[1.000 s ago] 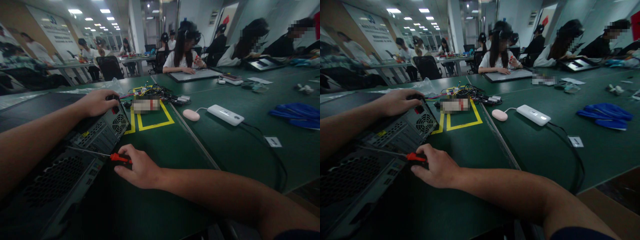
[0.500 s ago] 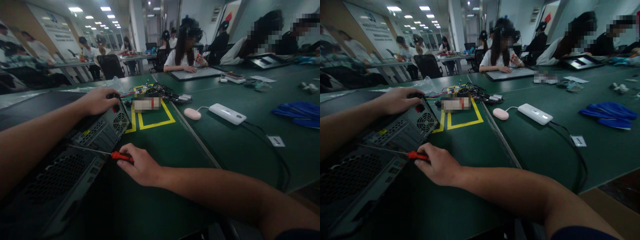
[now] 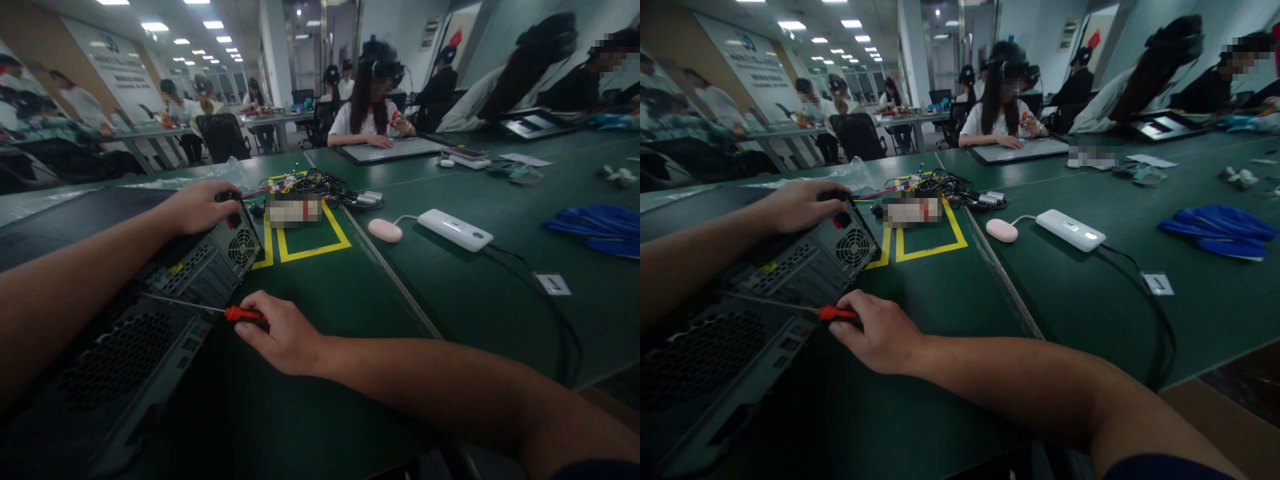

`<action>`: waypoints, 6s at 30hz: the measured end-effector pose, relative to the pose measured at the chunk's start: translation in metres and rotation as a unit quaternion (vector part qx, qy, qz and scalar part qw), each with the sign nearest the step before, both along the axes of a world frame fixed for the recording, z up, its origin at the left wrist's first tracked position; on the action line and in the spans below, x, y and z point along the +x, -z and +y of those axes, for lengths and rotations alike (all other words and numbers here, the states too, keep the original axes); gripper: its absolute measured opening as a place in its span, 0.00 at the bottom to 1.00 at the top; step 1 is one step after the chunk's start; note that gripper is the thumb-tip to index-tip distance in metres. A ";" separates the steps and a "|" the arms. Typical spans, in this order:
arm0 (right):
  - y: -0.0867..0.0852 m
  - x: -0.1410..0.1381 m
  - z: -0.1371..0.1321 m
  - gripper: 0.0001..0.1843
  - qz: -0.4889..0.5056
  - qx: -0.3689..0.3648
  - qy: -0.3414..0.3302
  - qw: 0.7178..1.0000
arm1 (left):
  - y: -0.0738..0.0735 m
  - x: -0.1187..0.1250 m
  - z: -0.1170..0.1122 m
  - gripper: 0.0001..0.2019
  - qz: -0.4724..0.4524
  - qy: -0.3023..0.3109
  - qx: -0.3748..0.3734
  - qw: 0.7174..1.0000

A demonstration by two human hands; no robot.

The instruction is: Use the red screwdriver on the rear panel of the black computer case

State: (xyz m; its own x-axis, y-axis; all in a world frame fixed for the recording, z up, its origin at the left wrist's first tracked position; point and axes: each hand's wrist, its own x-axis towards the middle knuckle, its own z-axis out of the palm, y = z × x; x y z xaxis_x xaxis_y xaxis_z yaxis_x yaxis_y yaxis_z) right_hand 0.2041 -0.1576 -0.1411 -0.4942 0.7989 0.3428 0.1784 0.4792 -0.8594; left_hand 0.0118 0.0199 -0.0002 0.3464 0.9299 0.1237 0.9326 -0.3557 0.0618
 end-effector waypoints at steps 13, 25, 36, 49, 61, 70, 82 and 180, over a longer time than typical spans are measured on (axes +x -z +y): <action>-0.003 -0.001 0.000 0.07 0.009 -0.007 0.009 1.000 | 0.002 -0.003 0.003 0.34 0.008 0.009 0.002 1.000; 0.004 -0.002 0.002 0.10 0.021 0.039 0.014 0.999 | 0.000 0.001 0.000 0.34 0.009 0.002 -0.001 1.000; 0.000 0.000 -0.002 0.14 0.027 -0.004 0.007 1.000 | -0.001 0.001 -0.001 0.35 0.008 0.004 -0.004 1.000; 0.006 -0.002 0.000 0.10 0.036 -0.001 0.006 0.999 | 0.003 -0.001 0.002 0.35 0.004 0.004 0.001 1.000; 0.001 0.000 0.000 0.10 0.015 0.014 0.012 1.000 | 0.002 -0.002 0.003 0.34 0.010 0.004 0.007 1.000; 0.004 -0.002 0.001 0.10 0.024 0.037 0.013 0.999 | 0.003 -0.003 0.004 0.33 0.004 0.007 0.008 1.000; 0.004 -0.002 0.002 0.13 0.027 0.052 -0.002 0.998 | 0.002 0.000 0.001 0.36 0.006 0.002 0.005 1.000; 0.002 -0.001 0.001 0.11 0.011 -0.002 0.004 1.000 | 0.001 0.003 -0.001 0.36 0.003 -0.004 -0.004 1.000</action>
